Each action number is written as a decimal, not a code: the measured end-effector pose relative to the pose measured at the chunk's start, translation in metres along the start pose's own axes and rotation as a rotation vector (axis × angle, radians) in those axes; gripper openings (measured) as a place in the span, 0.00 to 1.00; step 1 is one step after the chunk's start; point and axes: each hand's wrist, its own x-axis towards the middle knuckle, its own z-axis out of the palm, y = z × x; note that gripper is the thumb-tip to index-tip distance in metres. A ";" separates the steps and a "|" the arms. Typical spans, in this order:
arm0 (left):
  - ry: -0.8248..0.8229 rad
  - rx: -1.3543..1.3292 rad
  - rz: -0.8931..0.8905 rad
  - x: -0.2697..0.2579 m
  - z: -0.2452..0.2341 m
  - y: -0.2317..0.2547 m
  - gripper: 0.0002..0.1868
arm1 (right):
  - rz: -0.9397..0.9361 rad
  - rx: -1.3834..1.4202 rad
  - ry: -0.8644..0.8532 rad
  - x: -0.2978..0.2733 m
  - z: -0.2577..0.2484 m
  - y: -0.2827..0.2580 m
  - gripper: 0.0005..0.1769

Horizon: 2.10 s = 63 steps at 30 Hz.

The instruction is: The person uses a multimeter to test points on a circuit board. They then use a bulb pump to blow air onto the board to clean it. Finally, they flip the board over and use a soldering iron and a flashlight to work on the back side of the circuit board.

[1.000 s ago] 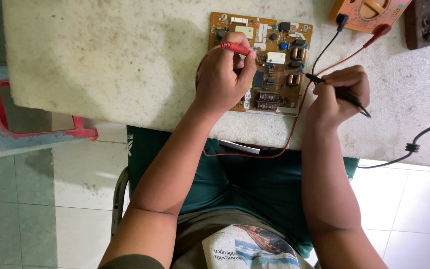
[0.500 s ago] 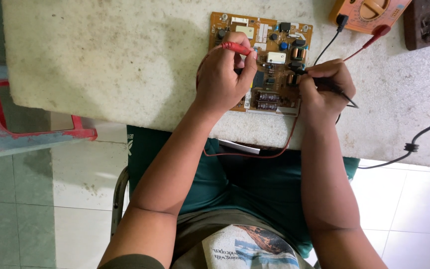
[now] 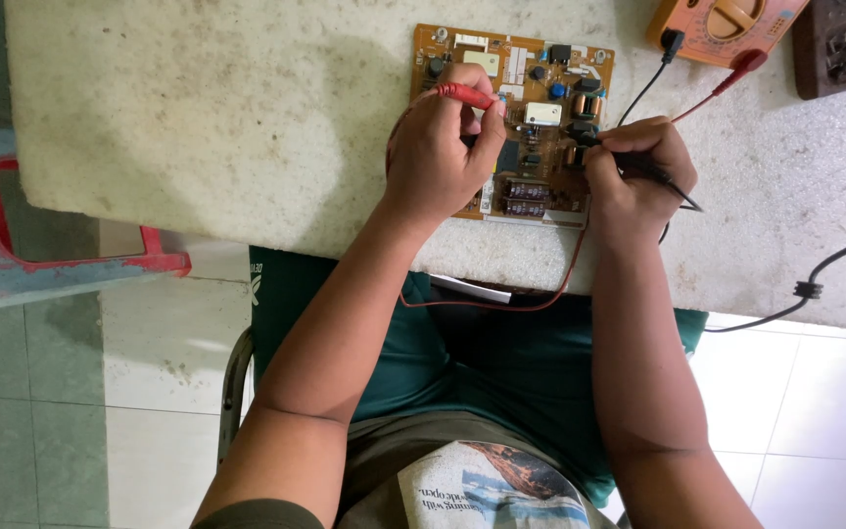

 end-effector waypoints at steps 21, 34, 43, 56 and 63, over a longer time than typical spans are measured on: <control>-0.012 0.014 -0.009 0.000 0.000 -0.001 0.04 | -0.082 0.100 0.242 0.003 0.006 -0.006 0.13; 0.010 0.014 0.026 -0.001 0.000 -0.001 0.04 | -0.002 0.058 0.222 0.002 0.002 -0.004 0.10; -0.008 -0.011 -0.017 0.000 0.000 0.000 0.04 | -0.022 -0.023 0.183 0.002 0.002 -0.004 0.11; -0.007 0.017 -0.004 0.000 0.000 0.000 0.06 | -0.044 -0.055 0.168 0.000 0.001 0.001 0.08; 0.057 -0.058 0.080 -0.001 0.012 -0.025 0.06 | -0.036 0.016 0.178 -0.001 0.003 -0.002 0.11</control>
